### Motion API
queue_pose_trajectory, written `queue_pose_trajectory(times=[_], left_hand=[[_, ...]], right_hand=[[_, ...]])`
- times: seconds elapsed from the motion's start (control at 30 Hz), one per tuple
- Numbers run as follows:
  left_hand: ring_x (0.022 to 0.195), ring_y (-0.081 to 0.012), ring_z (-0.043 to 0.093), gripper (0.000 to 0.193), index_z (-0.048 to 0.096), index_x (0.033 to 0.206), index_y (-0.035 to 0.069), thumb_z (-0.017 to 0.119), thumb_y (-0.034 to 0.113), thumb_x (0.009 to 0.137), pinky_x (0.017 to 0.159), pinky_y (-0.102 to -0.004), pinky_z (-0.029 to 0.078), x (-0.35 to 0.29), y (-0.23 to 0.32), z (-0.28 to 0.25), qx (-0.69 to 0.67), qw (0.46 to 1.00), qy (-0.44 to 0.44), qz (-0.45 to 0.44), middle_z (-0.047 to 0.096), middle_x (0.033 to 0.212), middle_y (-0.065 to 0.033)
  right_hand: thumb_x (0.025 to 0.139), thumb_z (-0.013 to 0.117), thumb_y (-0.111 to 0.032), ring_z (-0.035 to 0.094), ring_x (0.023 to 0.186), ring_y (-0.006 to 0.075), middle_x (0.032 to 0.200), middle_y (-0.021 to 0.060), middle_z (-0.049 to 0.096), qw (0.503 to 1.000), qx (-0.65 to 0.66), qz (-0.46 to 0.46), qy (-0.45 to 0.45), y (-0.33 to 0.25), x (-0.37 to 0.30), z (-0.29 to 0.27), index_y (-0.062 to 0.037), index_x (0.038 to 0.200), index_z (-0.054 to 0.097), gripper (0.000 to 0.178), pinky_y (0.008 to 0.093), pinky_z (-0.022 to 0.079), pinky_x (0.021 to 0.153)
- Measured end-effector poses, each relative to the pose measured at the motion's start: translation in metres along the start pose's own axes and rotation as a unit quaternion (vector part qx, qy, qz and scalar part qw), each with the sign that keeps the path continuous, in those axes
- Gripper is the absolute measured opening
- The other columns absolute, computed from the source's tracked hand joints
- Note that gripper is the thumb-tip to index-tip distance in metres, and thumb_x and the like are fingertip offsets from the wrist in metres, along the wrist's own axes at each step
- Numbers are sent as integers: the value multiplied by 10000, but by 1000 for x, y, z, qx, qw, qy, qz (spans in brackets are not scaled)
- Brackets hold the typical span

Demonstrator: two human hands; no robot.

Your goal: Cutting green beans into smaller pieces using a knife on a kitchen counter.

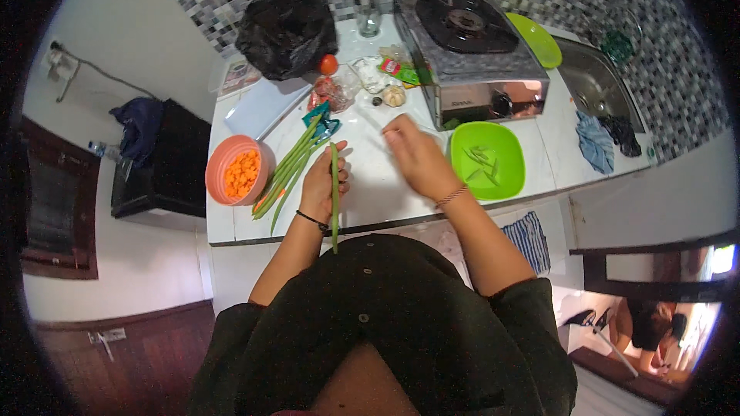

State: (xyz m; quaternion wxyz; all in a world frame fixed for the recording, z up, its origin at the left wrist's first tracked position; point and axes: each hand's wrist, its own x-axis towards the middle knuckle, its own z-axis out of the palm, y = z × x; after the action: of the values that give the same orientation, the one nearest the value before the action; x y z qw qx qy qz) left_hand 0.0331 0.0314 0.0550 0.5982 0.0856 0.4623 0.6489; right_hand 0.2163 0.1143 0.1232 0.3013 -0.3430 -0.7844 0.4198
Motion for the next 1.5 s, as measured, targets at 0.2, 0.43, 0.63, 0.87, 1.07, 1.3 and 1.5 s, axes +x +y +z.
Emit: queue_pose_trajectory(times=[0.2, 0.43, 0.63, 0.87, 1.07, 1.3, 1.5], left_hand=[[538, -46, 413, 328, 588, 1172, 78, 473, 297, 957, 456, -200, 337, 4, -1, -12, 108, 991, 1, 85, 470, 697, 53], [669, -73, 519, 291, 578, 1160, 36, 568, 140, 889, 627, -213, 421, 27, -11, -34, 281, 938, -10, 204, 563, 763, -3], [707, -99, 578, 174, 551, 1031, 21, 555, 122, 889, 620, -240, 468, 38, -17, -34, 282, 941, -54, 180, 582, 759, -22], [676, -127, 595, 218, 521, 1087, 22, 510, 44, 871, 588, -263, 511, 44, -25, -43, 231, 963, -77, 116, 578, 788, -36], [669, -147, 600, 233, 516, 1085, 31, 521, 14, 853, 645, -268, 485, 42, -28, -36, 361, 911, -107, 169, 589, 758, -50], [743, -323, 595, 216, 561, 1016, 47, 589, 40, 802, 659, -415, 483, 38, -19, -37, 636, 660, -111, 386, 596, 784, -137], [762, -349, 595, 168, 631, 950, 34, 598, 79, 792, 698, -422, 487, 33, -11, -40, 651, 593, -127, 456, 606, 808, -164]], right_hand=[[956, 451, -258, 610, 756, 420, 799, 239, 627, 984, -179, -14, 19, 35, 16, -21, -36, 1060, 544, 262, 473, 467, 681], [966, 447, -270, 614, 759, 377, 838, 250, 629, 972, -226, 65, 6, 55, 12, -6, -57, 1259, 478, 364, 406, 478, 720], [962, 464, -235, 589, 620, 205, 687, 111, 595, 982, -133, 132, 8, 58, 6, -9, -70, 1108, 483, 222, 335, 462, 604], [924, 488, -204, 477, 543, 62, 759, 25, 581, 911, 314, 268, 15, 35, -17, 9, -72, 1133, 465, 248, 234, 410, 460], [980, 430, -278, 440, 530, 61, 840, 29, 552, 784, 493, 365, 94, -19, -97, 78, -115, 1292, 393, 354, 200, 393, 421], [978, 435, -157, 374, 477, 45, 828, 31, 557, 830, 466, 294, 88, -11, -139, 102, -146, 1445, 269, 495, 182, 367, 409], [1001, 385, -175, 418, 492, 51, 860, 34, 598, 917, 288, 272, 55, 3, -153, 113, -142, 1456, 264, 472, 194, 392, 422]])
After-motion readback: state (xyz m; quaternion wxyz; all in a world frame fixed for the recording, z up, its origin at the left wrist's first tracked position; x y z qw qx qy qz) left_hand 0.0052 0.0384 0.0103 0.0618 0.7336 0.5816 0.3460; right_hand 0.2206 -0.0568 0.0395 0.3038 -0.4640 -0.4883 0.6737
